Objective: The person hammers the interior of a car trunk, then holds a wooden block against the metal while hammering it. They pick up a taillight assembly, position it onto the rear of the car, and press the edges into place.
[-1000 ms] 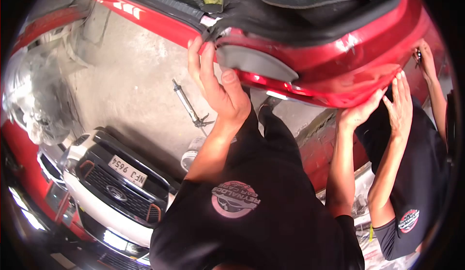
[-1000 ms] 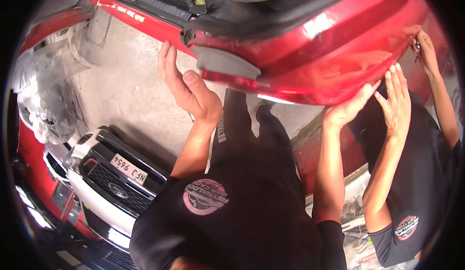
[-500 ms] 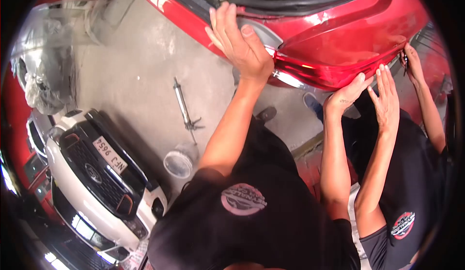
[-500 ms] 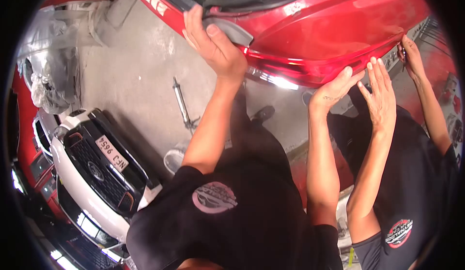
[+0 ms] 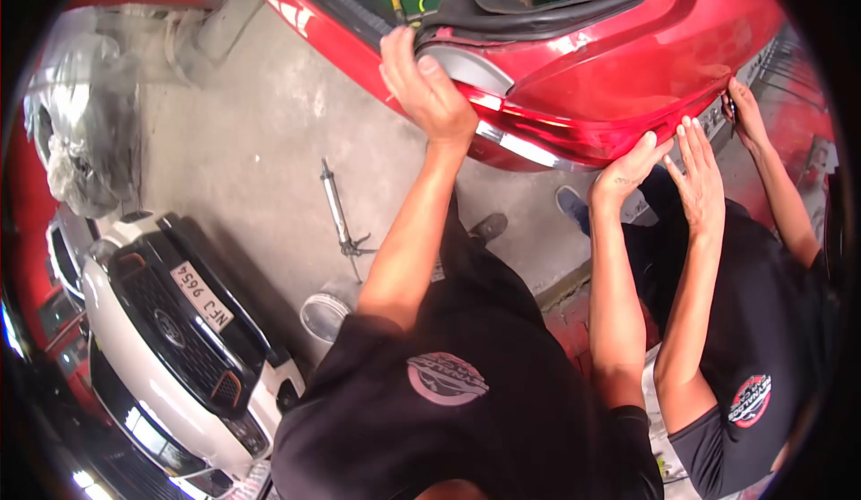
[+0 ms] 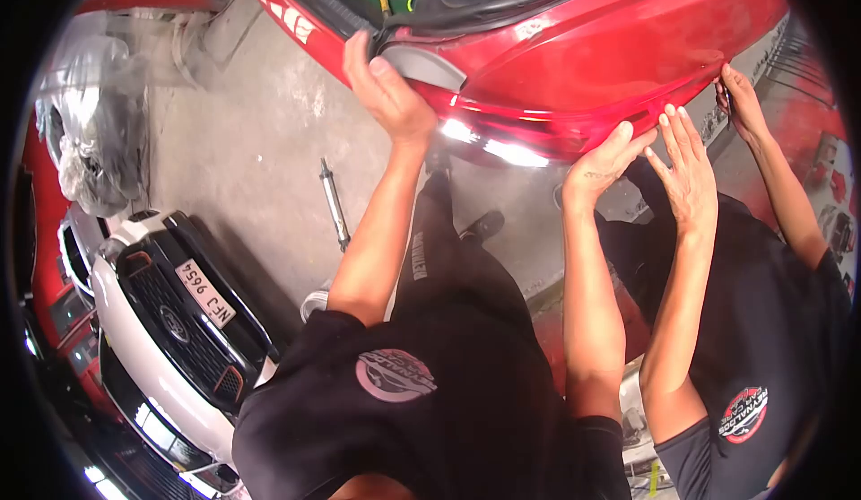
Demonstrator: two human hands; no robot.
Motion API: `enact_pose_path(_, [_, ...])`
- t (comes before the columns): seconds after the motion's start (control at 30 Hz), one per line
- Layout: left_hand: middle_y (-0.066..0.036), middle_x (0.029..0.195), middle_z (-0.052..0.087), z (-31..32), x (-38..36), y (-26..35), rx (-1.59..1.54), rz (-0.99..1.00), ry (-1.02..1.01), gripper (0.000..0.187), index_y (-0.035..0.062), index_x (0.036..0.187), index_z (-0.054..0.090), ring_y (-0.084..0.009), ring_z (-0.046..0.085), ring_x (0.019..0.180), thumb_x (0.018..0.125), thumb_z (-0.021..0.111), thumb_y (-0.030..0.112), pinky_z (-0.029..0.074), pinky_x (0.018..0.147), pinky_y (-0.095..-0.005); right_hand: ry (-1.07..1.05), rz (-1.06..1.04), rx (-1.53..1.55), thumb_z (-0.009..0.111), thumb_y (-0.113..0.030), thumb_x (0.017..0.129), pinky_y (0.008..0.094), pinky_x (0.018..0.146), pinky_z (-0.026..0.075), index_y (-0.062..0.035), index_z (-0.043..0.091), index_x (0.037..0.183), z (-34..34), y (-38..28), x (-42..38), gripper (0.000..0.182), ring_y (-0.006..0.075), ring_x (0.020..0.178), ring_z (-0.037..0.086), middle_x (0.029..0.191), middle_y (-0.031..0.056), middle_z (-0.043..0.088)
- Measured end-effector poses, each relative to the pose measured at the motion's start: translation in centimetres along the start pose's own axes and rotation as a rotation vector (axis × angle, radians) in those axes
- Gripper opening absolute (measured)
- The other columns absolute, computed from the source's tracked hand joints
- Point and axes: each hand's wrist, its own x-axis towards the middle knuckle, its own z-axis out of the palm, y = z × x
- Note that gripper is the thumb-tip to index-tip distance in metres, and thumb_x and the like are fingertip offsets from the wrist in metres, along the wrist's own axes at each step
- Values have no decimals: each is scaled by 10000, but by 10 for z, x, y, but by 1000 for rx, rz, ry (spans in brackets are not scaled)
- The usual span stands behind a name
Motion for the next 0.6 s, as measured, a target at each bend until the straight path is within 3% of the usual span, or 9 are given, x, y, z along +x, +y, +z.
enact_pose_path(0.3, [-252,1404,553,-30,-4,-10,-52,-92,-78,454,-74,1381,559,-391,514,1333,1099,413,251,368,1156,-475,-23,19,13,426,-461,1104,438,1304,142,96,132,1642,-4,-5,-4,828,380,1611,165,1719,308,150])
enact_pose_path(0.33, [-250,1382,574,-22,-2,-14,-84,-101,-12,461,-76,1361,578,-384,532,1320,1098,411,265,385,1144,-466,-11,19,10,426,-461,1104,438,1304,142,96,132,1642,-1,-4,-3,828,380,1611,165,1719,308,150])
enact_pose_path(0.6, [-243,1343,606,-14,3,-20,-151,-148,-118,441,-79,1328,600,-382,560,1286,1109,407,252,396,1133,-446,-6,-6,-43,408,-468,1104,432,1282,221,95,153,1640,0,-12,-4,818,384,1576,266,1699,303,225])
